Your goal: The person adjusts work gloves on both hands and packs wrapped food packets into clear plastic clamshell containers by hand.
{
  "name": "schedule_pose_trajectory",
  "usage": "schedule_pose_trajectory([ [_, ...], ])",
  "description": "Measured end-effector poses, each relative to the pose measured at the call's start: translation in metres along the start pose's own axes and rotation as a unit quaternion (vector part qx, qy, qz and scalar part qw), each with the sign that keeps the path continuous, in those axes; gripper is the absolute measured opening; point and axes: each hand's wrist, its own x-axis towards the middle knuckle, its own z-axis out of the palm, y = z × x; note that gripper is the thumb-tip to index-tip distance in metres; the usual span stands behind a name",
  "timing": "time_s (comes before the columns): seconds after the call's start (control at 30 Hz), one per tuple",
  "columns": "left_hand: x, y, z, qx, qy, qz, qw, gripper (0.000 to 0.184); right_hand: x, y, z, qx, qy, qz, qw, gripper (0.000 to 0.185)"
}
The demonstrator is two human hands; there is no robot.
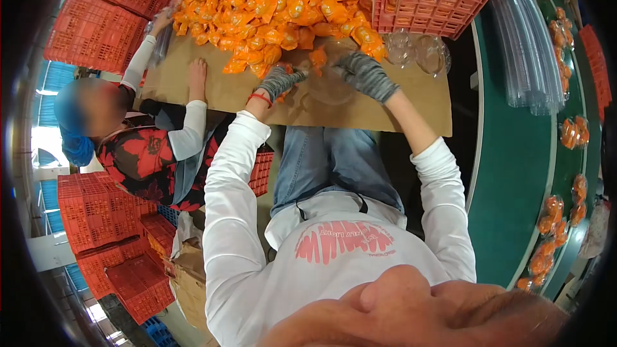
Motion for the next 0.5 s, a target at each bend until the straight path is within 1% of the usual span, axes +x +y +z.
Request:
schedule_pose_trajectory([
  [0.1,-0.001,0.022,0.0,0.159,-0.049,-0.048,0.985,0.038,0.037,0.003,0.011,-0.122,0.002,-0.073,0.99,0.029],
  [0.2,0.029,-0.026,0.021,0.096,-0.013,0.031,0.995,0.037,0.064,-0.011,0.011,-0.218,-0.138,-0.035,0.965,0.038],
  [0.3,-0.004,0.006,0.012,0.078,-0.108,-0.093,0.987,0.036,0.089,-0.013,0.021,-0.302,-0.272,-0.02,0.913,0.046],
  [0.4,0.003,-0.05,0.017,-0.04,-0.076,-0.037,0.996,0.032,0.117,-0.006,0.066,-0.374,-0.303,-0.029,0.876,0.043],
  [0.5,-0.014,-0.055,0.016,-0.126,-0.104,-0.091,0.982,0.019,0.122,-0.003,0.071,-0.346,-0.29,-0.022,0.892,0.047],
])
